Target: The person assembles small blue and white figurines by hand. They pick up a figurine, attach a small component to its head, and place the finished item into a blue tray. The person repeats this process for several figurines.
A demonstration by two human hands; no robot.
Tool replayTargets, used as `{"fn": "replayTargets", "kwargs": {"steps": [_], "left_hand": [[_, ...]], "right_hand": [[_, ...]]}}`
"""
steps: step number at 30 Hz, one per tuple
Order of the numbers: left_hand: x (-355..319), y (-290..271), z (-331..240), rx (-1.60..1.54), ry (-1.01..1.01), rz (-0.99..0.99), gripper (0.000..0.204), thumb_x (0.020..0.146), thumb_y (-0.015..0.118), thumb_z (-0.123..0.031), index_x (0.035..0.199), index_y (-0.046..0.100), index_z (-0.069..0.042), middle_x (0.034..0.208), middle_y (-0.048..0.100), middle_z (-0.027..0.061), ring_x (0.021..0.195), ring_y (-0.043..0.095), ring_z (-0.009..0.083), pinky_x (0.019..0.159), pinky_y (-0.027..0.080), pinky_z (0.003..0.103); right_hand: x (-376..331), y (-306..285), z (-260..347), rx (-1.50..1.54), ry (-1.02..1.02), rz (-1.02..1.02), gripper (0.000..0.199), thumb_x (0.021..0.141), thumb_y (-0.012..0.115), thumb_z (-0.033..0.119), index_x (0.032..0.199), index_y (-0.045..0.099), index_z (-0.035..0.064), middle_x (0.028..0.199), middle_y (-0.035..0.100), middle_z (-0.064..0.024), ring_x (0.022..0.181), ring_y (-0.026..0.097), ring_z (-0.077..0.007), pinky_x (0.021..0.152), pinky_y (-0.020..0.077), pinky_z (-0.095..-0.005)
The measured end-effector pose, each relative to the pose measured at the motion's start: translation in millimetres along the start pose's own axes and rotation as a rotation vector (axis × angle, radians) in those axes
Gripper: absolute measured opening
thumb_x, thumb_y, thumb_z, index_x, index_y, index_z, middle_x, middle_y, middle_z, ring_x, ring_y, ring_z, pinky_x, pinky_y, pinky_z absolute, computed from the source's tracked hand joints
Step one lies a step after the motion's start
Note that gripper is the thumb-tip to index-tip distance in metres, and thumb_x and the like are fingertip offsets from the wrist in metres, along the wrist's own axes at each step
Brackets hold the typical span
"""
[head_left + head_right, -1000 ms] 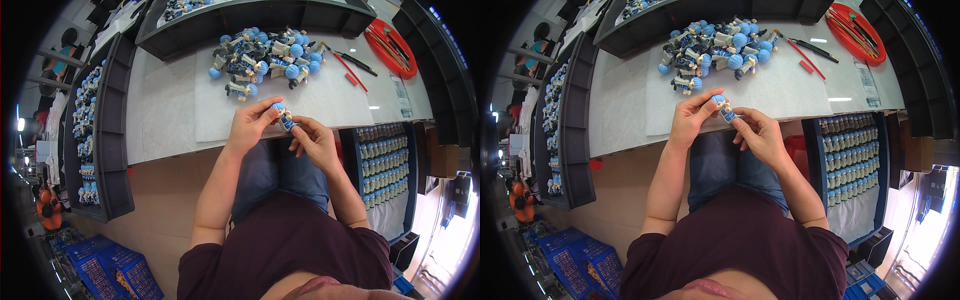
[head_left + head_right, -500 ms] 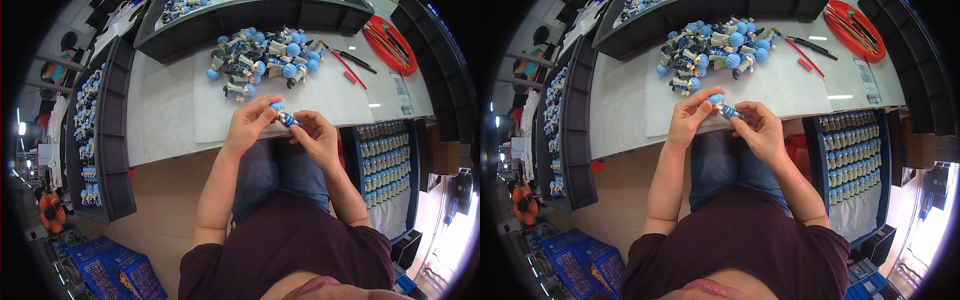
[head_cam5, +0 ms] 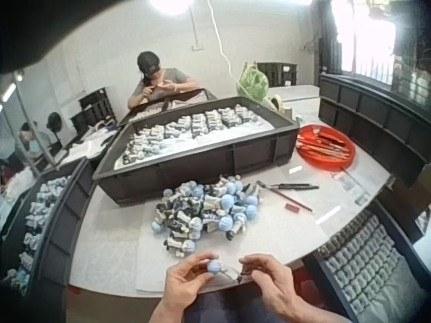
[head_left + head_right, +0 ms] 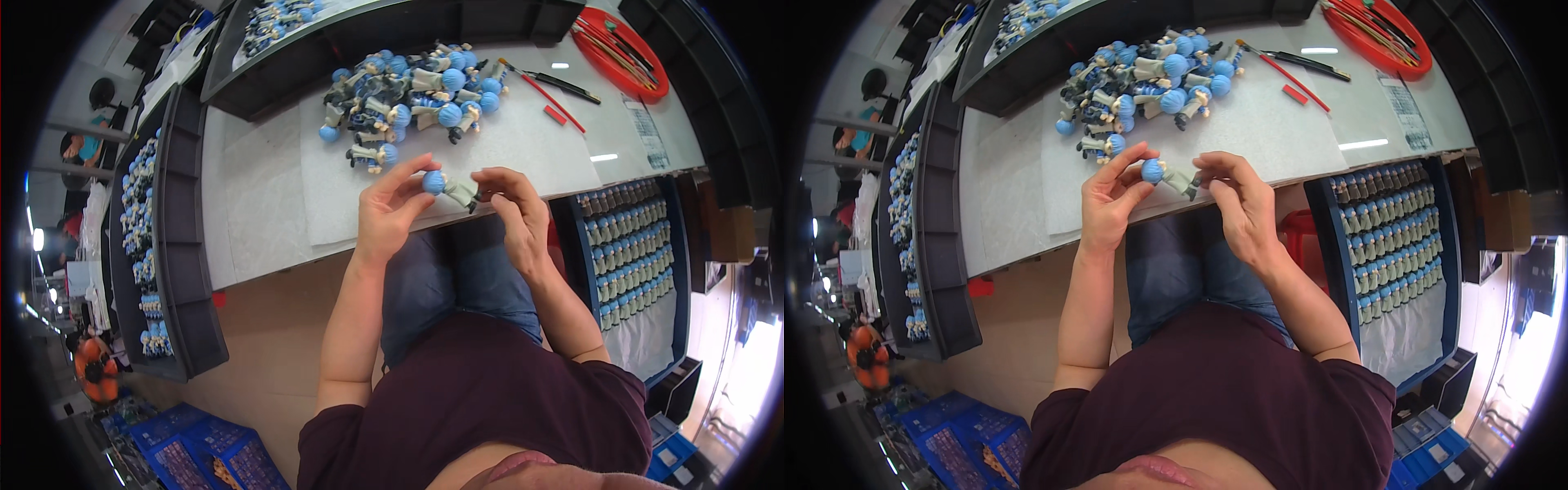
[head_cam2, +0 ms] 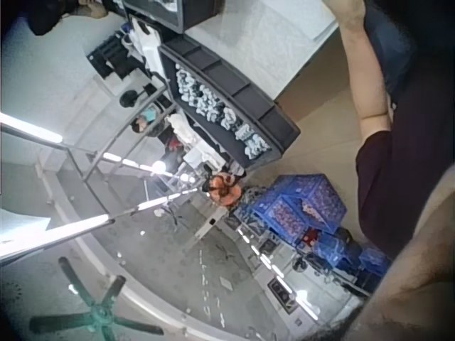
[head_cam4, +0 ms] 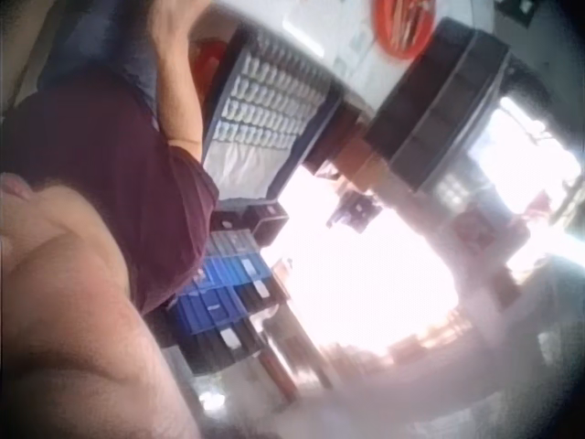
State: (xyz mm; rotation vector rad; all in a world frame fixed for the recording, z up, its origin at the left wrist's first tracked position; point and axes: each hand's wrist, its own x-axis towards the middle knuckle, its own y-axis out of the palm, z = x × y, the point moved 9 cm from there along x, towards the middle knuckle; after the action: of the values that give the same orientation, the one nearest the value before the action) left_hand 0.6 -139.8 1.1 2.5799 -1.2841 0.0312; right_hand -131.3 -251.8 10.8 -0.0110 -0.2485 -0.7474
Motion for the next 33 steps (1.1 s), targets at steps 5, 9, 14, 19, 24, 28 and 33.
{"fn": "replayTargets", "kwargs": {"steps": [5, 9, 14, 19, 24, 28, 33], "left_hand": [[-0.2, -2.7, 8.2, 0.21, -0.052, 0.02, 0.043, 0.07, 0.052, 0.015, 0.111, 0.057, 0.002, 0.105, 0.061, 0.0101, 0.092, 0.059, 0.0157, 0.079, 0.046, 0.026], [-3.3, 8.0, 2.3, 0.239, 0.028, 0.095, 0.043, 0.08, 0.055, 0.003, 0.122, 0.047, 0.004, 0.122, 0.051, 0.0131, 0.099, 0.056, 0.0184, 0.084, 0.043, 0.027], [-2.7, 4.1, 6.0, 0.271, 0.038, 0.117, 0.038, 0.085, 0.054, -0.002, 0.122, 0.047, 0.004, 0.123, 0.05, 0.0119, 0.096, 0.054, 0.0159, 0.083, 0.043, 0.025], [-2.3, 2.3, 7.1, 0.278, 0.012, 0.096, 0.038, 0.086, 0.054, -0.004, 0.122, 0.047, 0.003, 0.123, 0.05, 0.011, 0.095, 0.053, 0.015, 0.082, 0.042, 0.024], [-1.0, -2.6, 7.4, 0.279, -0.008, 0.008, 0.042, 0.081, 0.061, -0.008, 0.12, 0.048, 0.005, 0.12, 0.052, 0.013, 0.09, 0.052, 0.0164, 0.077, 0.043, 0.023], [-0.3, -6.1, 8.9, 0.262, -0.027, -0.019, 0.041, 0.082, 0.061, -0.009, 0.119, 0.048, 0.005, 0.119, 0.052, 0.0125, 0.089, 0.053, 0.0156, 0.076, 0.044, 0.023], [0.0, -5.3, 9.3, 0.265, -0.035, -0.039, 0.04, 0.083, 0.061, -0.009, 0.118, 0.049, 0.005, 0.118, 0.053, 0.0121, 0.088, 0.053, 0.0152, 0.075, 0.044, 0.023]], "right_hand": [[7.3, 10.8, -0.6, -0.302, 0.041, 0.231, 0.029, 0.08, 0.063, 0.013, 0.102, 0.059, -0.0042, 0.087, 0.064, -0.0168, 0.078, 0.061, -0.0185, 0.074, 0.0484, -0.0289], [5.0, -35.6, 18.7, -0.14, -0.071, 0.119, 0.029, 0.078, 0.066, 0.009, 0.105, 0.06, -0.0006, 0.092, 0.064, -0.0138, 0.079, 0.062, -0.0171, 0.07, 0.0496, -0.0272], [-35.9, -239.6, 25.4, -0.448, -0.139, -0.633, 0.022, 0.08, 0.061, -0.003, 0.1, 0.062, 0.0027, 0.089, 0.06, -0.0035, 0.08, 0.056, -0.0078, 0.068, 0.0478, -0.0208], [-167.0, -468.4, 6.3, -1.028, -0.052, -1.329, 0.021, 0.071, 0.07, 0.011, 0.091, 0.067, 0.0068, 0.087, 0.065, -0.0093, 0.078, 0.061, -0.0203, 0.069, 0.0476, -0.0304], [-239.3, -566.5, -25.0, -1.481, 0.241, -1.388, 0.019, 0.069, 0.068, 0.01, 0.088, 0.067, 0.0088, 0.093, 0.063, -0.0083, 0.091, 0.055, -0.0277, 0.086, 0.0417, -0.0362], [-240.4, -589.3, -51.5, -1.509, 0.355, -1.3, 0.02, 0.071, 0.067, 0.011, 0.09, 0.067, 0.01, 0.096, 0.063, -0.0086, 0.093, 0.055, -0.0281, 0.085, 0.0427, -0.036], [-238.3, -600.4, -76.3, -1.494, 0.491, -1.216, 0.022, 0.073, 0.063, 0.009, 0.094, 0.067, 0.0113, 0.098, 0.062, -0.0089, 0.096, 0.055, -0.0302, 0.086, 0.0437, -0.0365]]}}
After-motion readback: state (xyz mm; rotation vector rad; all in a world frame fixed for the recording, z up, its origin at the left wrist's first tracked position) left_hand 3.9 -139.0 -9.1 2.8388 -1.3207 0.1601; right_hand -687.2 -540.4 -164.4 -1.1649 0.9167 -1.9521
